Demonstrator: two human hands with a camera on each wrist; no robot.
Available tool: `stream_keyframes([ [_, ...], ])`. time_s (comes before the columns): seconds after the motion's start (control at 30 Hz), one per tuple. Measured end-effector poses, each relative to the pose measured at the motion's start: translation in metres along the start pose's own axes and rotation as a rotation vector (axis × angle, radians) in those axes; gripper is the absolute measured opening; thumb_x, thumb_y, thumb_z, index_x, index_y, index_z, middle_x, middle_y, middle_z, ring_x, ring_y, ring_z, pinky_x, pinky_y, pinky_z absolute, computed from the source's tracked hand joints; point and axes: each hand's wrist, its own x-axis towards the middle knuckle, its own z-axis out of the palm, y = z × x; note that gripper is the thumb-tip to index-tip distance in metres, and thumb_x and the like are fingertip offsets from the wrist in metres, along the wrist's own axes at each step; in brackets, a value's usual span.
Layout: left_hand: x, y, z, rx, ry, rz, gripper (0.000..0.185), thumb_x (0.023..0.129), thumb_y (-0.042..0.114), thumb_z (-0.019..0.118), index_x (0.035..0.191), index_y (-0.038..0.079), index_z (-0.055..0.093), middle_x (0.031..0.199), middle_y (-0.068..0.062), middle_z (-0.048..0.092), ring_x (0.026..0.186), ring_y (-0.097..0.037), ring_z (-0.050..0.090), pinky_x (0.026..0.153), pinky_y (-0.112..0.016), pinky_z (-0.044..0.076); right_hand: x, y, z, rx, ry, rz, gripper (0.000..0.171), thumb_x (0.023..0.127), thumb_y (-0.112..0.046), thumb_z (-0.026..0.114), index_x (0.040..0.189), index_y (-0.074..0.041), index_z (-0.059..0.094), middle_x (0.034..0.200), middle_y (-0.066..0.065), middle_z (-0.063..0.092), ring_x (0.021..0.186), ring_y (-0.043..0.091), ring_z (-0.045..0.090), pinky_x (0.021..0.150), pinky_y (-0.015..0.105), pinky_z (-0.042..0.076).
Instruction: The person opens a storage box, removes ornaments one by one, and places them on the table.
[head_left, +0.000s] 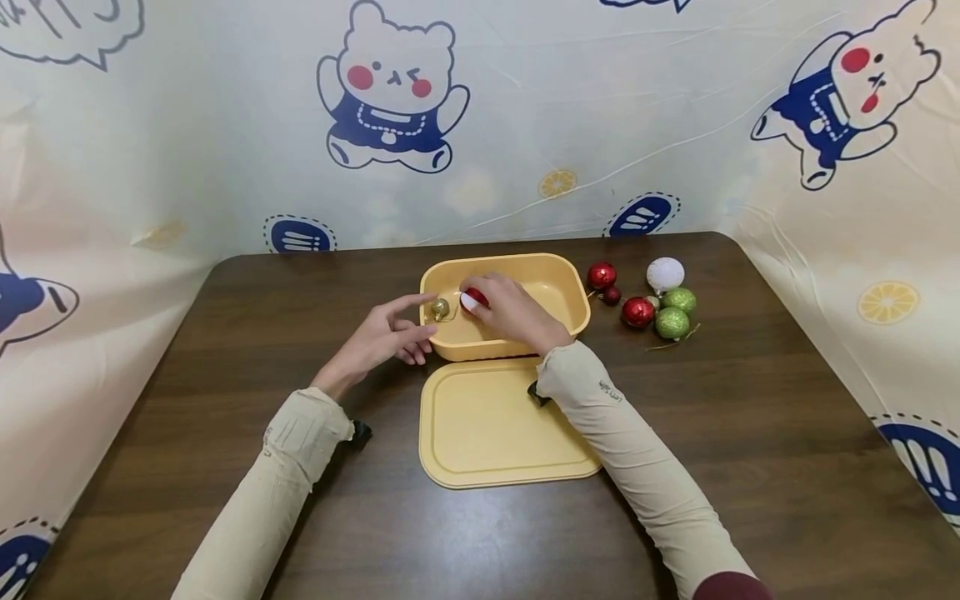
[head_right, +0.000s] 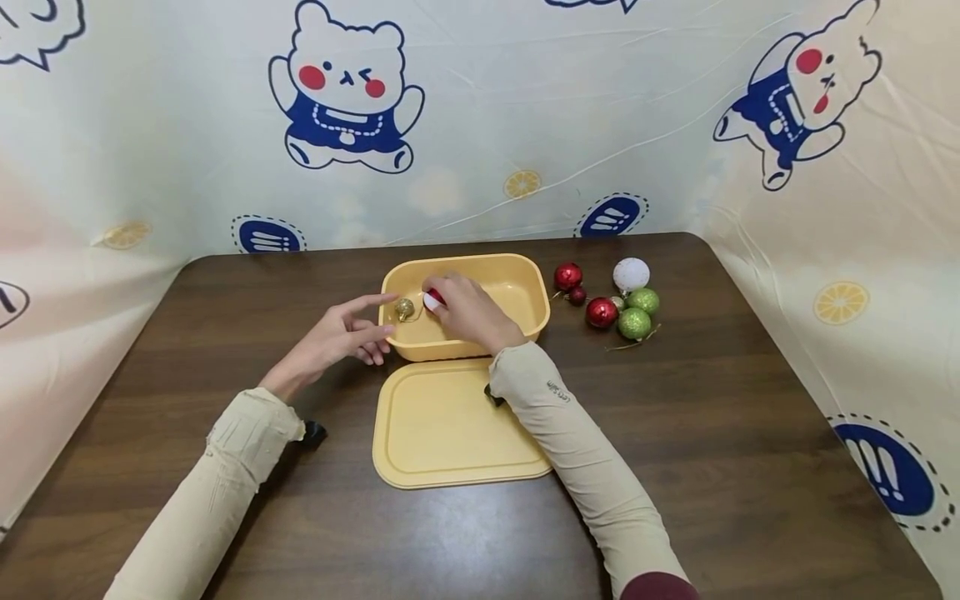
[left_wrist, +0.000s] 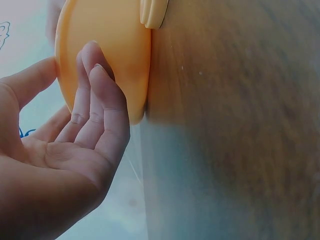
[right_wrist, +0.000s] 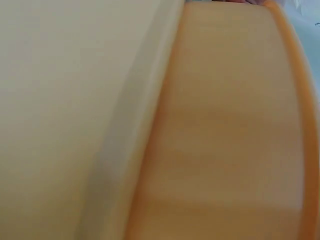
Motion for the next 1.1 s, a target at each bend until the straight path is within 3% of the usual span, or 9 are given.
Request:
stream_keyframes([
  [0.53,0.000,0.000,0.001,0.000,0.003,-0.024,0.063,0.095,0.031,0.070,0.150,0.018,0.044,0.088,-0.024,0.069,0.068,-0.028,0.068,0.066,-0.041,0.061,-0.010,-0.017,-0.032,-0.014,0.014,-0.025,0.031,0.096,-0.008,0.066,0.126,-0.004,0.062,0.122,0.011,0.064,0.109,0.023,0.061,0.096,0.037,0.051],
  [1.1,0.000,0.001,0.000,-0.014,0.002,-0.018,0.062,0.095,0.027,0.070,0.150,0.018,0.044,0.087,-0.025,0.069,0.066,-0.024,0.068,0.065,-0.041,0.060,-0.039,-0.017,-0.060,-0.089,0.050,-0.047,0.030,0.096,-0.010,0.066,0.126,-0.007,0.063,0.127,0.012,0.060,0.111,0.027,0.059,0.098,0.042,0.050],
])
